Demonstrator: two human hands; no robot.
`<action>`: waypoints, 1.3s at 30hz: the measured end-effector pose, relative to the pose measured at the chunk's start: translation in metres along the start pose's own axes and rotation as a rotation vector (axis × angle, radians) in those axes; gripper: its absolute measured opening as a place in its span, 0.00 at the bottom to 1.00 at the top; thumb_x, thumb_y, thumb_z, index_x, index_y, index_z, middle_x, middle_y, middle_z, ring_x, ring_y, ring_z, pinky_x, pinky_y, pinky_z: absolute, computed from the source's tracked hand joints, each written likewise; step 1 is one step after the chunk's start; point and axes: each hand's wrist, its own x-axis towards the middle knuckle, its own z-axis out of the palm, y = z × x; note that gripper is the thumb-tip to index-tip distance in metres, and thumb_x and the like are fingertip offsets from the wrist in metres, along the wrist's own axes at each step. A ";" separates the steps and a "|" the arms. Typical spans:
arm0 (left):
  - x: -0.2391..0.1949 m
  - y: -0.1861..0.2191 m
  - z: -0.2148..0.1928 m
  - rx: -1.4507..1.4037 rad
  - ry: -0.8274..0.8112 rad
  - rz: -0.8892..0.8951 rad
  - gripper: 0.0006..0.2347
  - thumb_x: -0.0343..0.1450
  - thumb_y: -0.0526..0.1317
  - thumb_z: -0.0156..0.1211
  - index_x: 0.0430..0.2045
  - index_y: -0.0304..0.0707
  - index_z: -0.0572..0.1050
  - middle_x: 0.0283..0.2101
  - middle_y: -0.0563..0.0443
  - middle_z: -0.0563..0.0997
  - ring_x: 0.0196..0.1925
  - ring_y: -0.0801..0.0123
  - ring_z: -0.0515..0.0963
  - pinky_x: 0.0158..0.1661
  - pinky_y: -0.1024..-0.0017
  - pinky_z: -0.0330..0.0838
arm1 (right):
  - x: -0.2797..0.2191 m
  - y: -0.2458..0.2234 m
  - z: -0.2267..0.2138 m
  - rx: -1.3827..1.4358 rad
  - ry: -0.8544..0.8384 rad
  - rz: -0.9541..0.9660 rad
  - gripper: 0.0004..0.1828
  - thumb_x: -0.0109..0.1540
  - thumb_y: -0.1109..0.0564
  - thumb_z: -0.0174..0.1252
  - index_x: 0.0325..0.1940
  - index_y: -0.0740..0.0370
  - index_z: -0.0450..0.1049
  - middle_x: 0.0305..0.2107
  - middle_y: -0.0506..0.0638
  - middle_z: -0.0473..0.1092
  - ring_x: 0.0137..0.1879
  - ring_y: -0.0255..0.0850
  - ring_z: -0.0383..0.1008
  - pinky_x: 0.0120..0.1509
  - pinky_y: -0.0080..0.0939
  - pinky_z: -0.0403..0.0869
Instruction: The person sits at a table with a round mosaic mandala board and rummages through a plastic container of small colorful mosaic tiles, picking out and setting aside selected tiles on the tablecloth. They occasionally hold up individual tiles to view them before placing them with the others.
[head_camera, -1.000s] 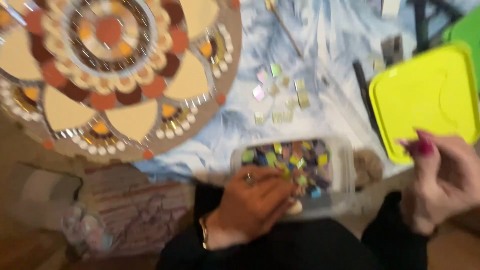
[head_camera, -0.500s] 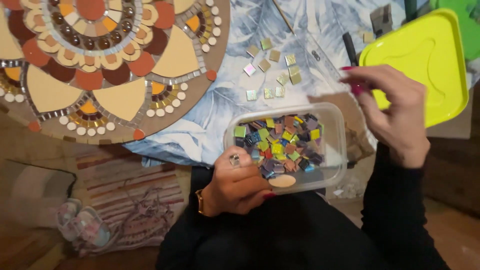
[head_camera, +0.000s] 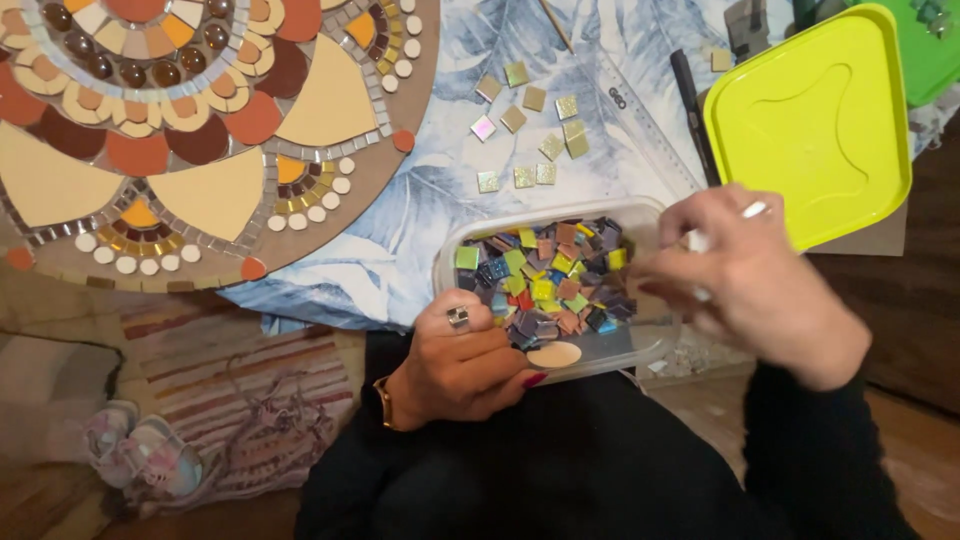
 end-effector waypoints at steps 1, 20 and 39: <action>0.000 -0.001 0.001 0.003 0.002 0.006 0.05 0.61 0.35 0.55 0.13 0.39 0.70 0.16 0.57 0.68 0.19 0.70 0.63 0.33 0.74 0.60 | 0.004 -0.004 0.003 -0.004 0.005 -0.001 0.23 0.35 0.60 0.58 0.34 0.45 0.73 0.30 0.46 0.60 0.41 0.41 0.61 0.53 0.49 0.57; 0.004 0.010 0.001 0.054 0.064 -0.017 0.08 0.60 0.33 0.55 0.09 0.38 0.65 0.15 0.55 0.67 0.18 0.68 0.61 0.32 0.74 0.58 | 0.020 0.014 0.004 -0.070 0.057 -0.246 0.08 0.47 0.49 0.58 0.26 0.52 0.73 0.23 0.45 0.57 0.37 0.39 0.56 0.48 0.45 0.52; -0.015 -0.031 0.015 0.017 0.662 -0.365 0.21 0.69 0.55 0.31 0.26 0.32 0.64 0.32 0.47 0.68 0.38 0.62 0.68 0.39 0.69 0.64 | 0.155 0.065 0.017 0.145 0.162 0.004 0.11 0.52 0.55 0.57 0.37 0.59 0.74 0.23 0.49 0.57 0.28 0.37 0.56 0.36 0.34 0.59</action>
